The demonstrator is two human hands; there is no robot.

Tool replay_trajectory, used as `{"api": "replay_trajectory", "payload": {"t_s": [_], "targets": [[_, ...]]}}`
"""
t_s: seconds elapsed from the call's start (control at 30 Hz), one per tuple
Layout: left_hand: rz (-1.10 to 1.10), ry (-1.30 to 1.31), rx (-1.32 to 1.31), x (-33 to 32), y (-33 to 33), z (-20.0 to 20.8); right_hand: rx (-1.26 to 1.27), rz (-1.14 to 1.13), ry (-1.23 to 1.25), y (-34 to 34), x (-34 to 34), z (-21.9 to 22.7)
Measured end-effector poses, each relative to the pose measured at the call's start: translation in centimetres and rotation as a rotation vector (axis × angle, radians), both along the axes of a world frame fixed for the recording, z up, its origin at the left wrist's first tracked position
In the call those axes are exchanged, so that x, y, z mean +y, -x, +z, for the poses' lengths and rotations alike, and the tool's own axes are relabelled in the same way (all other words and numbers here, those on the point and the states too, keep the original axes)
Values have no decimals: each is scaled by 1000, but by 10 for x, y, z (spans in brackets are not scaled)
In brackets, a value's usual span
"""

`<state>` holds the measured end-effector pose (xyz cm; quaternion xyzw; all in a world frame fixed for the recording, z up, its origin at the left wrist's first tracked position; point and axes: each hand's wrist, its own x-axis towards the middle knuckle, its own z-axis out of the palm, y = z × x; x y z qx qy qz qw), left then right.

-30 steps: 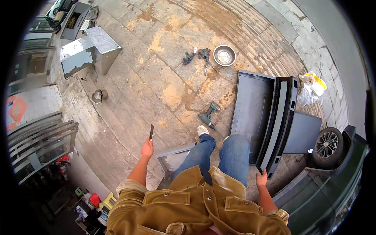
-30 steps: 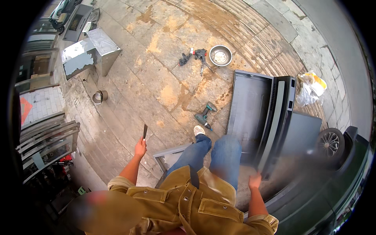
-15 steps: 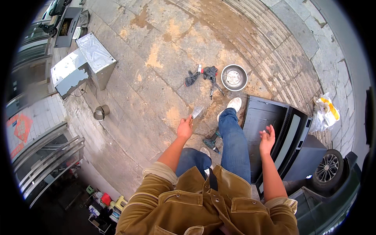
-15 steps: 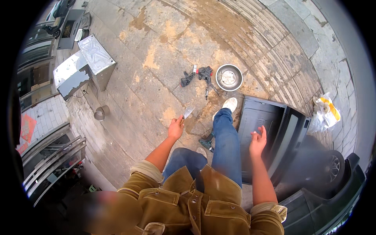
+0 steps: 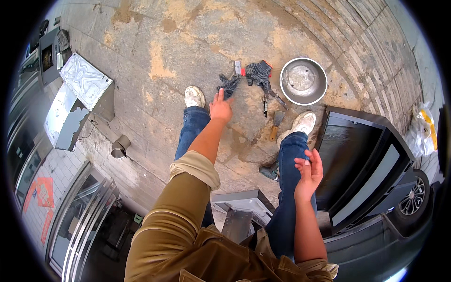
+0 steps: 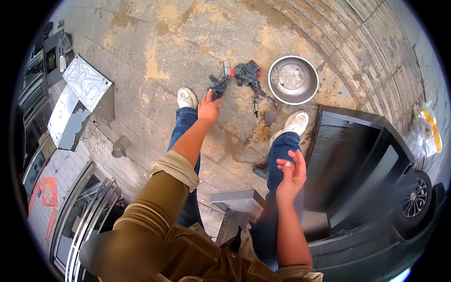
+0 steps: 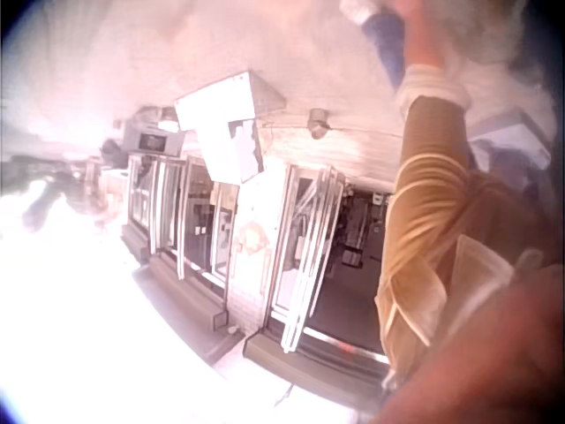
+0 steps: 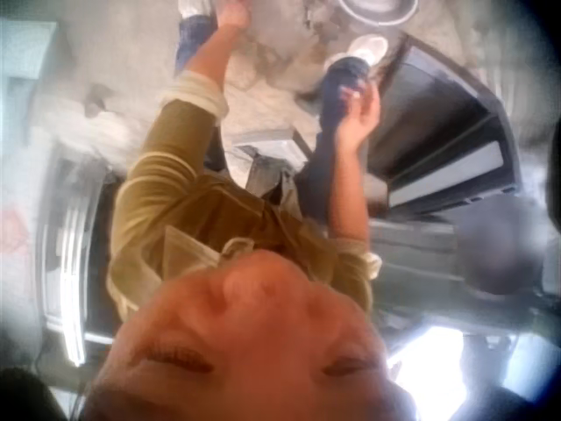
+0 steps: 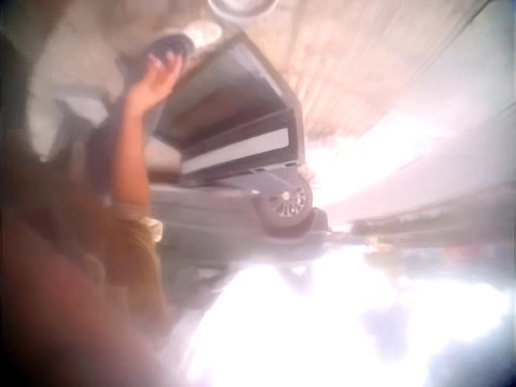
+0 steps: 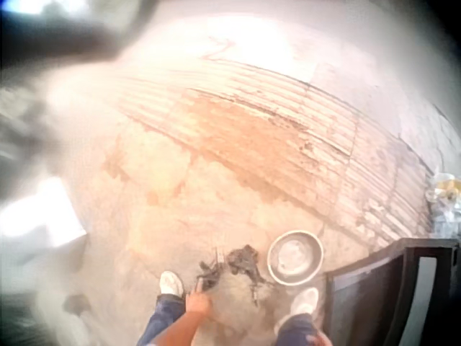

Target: The person uses a chisel to pry open the casing of a black electronic device on a paved outdoor surface. They then use a cloth to wipe the interior and exterior surfaces of the device and use a screwdriver to manipulate internal components.

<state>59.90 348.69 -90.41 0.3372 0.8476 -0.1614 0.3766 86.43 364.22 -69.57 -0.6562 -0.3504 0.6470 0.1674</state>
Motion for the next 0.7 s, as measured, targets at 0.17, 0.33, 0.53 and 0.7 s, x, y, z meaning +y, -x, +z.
{"api": "replay_trajectory", "payload": {"t_s": [0.17, 0.33, 0.53, 0.7], "targets": [[31, -15, -111, 9, 39, -61, -50, -67, 146, 5, -48, -4], [154, -352, -99, 90, 22, -60, -34, -130, 209, 14, -61, -4], [-129, -184, -129, 168, 22, -84, 42, -168, 245, 8, -51, -9], [-48, -419, -106, 157, -8, 39, 135, -259, 306, -10, -44, -18]]}}
